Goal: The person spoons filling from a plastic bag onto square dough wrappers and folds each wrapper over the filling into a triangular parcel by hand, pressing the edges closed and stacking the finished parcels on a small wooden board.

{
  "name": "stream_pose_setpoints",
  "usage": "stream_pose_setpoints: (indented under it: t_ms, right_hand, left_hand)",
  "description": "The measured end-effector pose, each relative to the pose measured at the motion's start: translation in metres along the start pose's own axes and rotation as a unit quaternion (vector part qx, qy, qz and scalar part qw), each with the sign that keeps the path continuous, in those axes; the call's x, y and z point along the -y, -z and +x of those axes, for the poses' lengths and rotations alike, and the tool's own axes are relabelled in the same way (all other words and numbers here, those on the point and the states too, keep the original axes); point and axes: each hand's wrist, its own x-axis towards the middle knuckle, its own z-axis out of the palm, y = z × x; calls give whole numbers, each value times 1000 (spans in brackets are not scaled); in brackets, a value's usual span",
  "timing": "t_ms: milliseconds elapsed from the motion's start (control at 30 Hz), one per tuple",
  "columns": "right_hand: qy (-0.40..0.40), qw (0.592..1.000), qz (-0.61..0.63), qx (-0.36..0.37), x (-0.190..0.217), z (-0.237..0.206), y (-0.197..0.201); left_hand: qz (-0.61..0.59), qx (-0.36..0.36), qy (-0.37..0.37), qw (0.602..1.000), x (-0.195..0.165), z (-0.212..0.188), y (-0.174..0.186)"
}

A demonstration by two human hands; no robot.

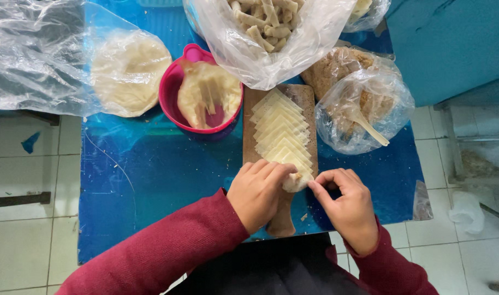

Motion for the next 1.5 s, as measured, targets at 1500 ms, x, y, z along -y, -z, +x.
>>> stream_pose_setpoints:
  t_ms: [1500]
  right_hand:
    - [138, 983, -38, 111, 10, 43, 3]
  left_hand:
    - [99, 45, 17, 994, 9, 13, -2]
